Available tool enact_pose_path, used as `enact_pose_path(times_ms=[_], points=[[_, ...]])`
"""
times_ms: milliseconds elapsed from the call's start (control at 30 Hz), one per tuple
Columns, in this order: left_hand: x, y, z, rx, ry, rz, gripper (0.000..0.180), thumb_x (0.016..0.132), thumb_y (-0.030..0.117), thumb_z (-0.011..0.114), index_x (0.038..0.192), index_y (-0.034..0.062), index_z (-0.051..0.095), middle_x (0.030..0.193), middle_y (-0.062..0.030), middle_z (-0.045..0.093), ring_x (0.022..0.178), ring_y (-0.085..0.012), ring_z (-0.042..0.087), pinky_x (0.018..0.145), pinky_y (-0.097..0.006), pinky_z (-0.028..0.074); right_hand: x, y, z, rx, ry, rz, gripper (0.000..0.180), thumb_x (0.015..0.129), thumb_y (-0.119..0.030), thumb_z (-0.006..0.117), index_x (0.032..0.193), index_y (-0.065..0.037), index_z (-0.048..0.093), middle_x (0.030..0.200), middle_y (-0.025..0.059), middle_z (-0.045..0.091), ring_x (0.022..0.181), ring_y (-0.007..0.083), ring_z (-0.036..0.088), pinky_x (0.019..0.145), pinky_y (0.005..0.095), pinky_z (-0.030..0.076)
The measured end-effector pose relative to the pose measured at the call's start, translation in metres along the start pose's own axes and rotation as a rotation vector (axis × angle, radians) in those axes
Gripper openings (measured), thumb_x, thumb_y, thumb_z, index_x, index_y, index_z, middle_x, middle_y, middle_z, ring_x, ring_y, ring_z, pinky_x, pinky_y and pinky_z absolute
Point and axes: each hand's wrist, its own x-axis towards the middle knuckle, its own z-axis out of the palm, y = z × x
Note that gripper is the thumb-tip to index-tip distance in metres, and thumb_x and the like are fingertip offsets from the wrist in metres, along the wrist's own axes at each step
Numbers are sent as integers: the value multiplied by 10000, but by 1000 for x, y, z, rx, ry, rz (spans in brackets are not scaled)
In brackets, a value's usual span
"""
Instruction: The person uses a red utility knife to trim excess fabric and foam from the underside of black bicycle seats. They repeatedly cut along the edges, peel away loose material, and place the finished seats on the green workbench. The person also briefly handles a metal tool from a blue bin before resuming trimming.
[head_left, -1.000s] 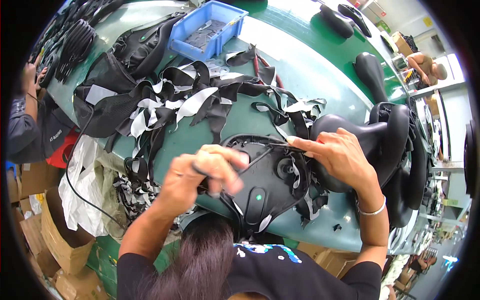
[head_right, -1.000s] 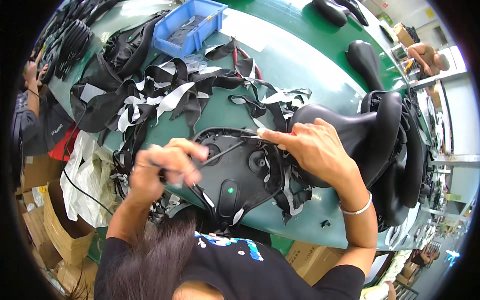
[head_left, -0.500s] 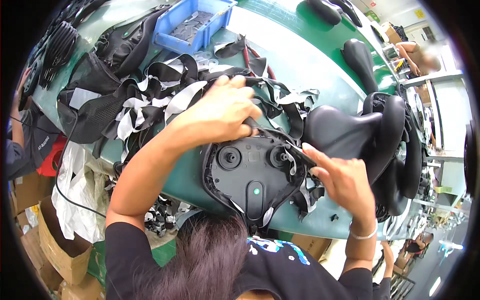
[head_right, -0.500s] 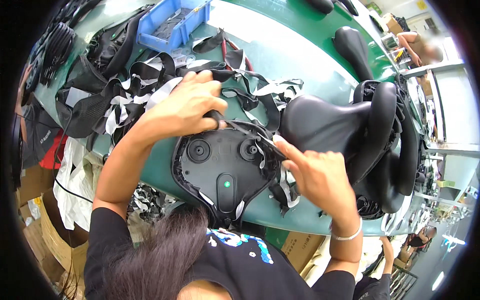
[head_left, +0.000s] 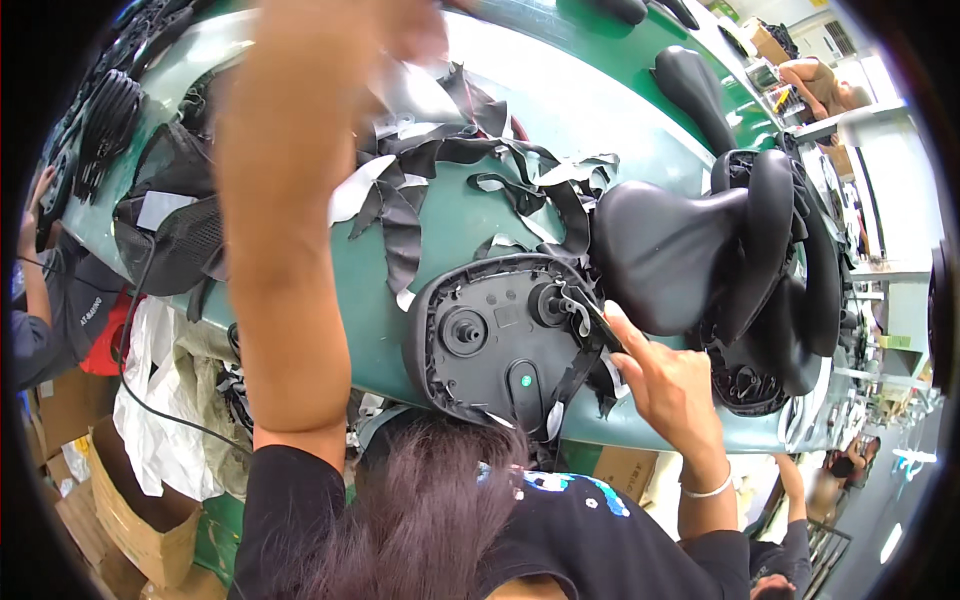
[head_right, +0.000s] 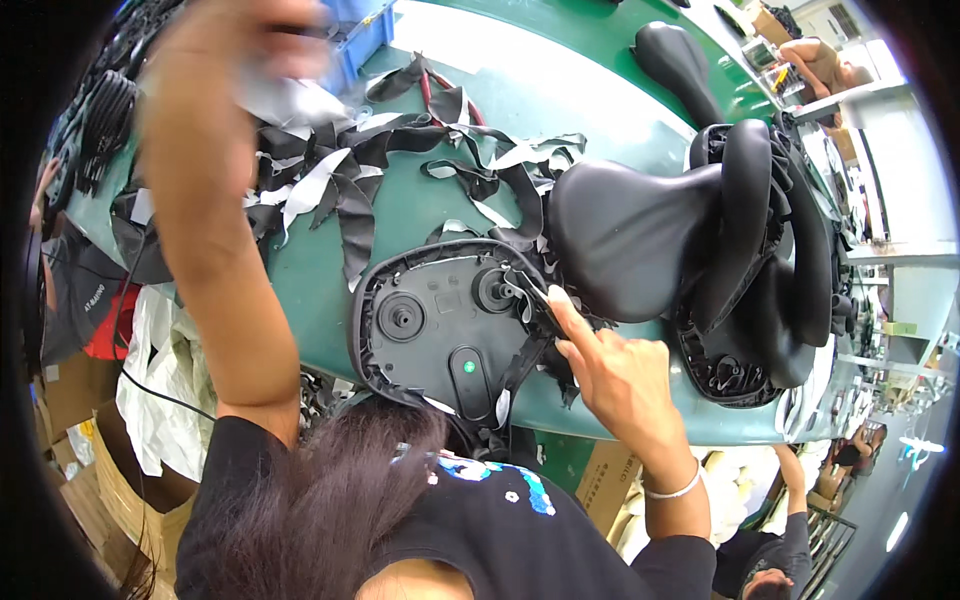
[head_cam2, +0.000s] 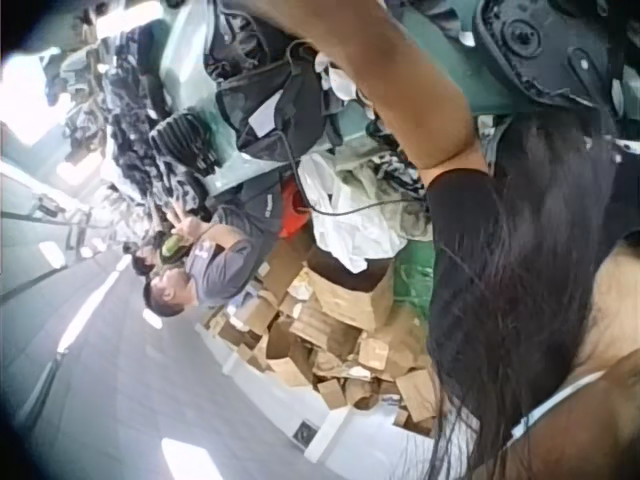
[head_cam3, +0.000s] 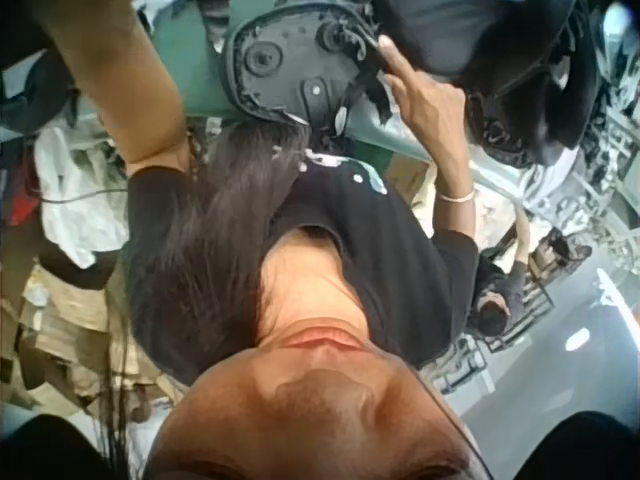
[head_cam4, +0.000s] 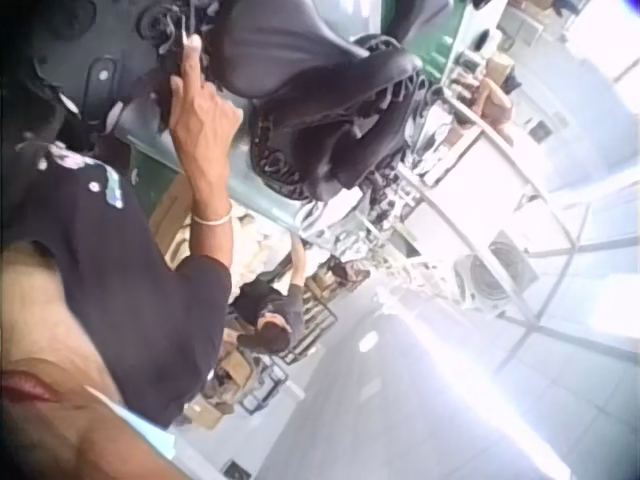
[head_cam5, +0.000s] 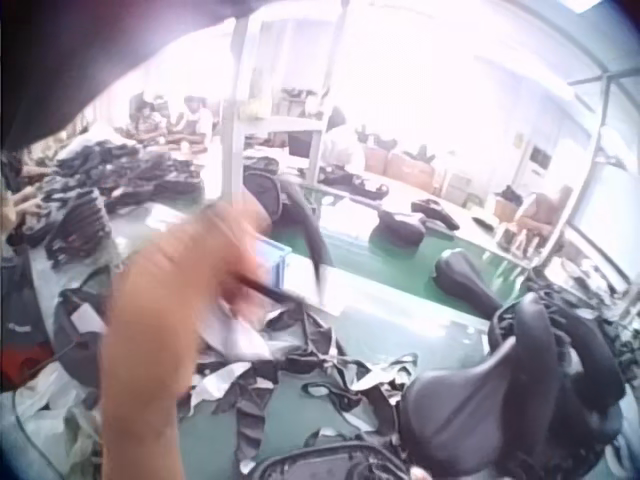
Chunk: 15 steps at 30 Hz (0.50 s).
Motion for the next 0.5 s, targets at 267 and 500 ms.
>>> enact_pose_path(times_ms=[267, 500], points=[[-186, -8, -28, 318, -948, -880, 778, 619, 663, 736, 832, -74, 605, 648, -209, 620, 654, -317, 650, 667, -341, 514, 20, 21, -13, 216, -35, -60, 460, 843, -185, 612, 1296, -143, 544, 676, 125, 619, 553, 310, 575, 523, 375, 430], [-158, 15, 60, -398, 212, -876, 626, 789, 56, 681, 1295, -18, 318, 1193, -134, 513, 1085, -185, 523, 972, -335, 417, 35, 26, 20, 117, 96, 12, 521, 873, -175, 589, 1375, -163, 450, 612, 158, 576, 559, 336, 580, 522, 445, 428]])
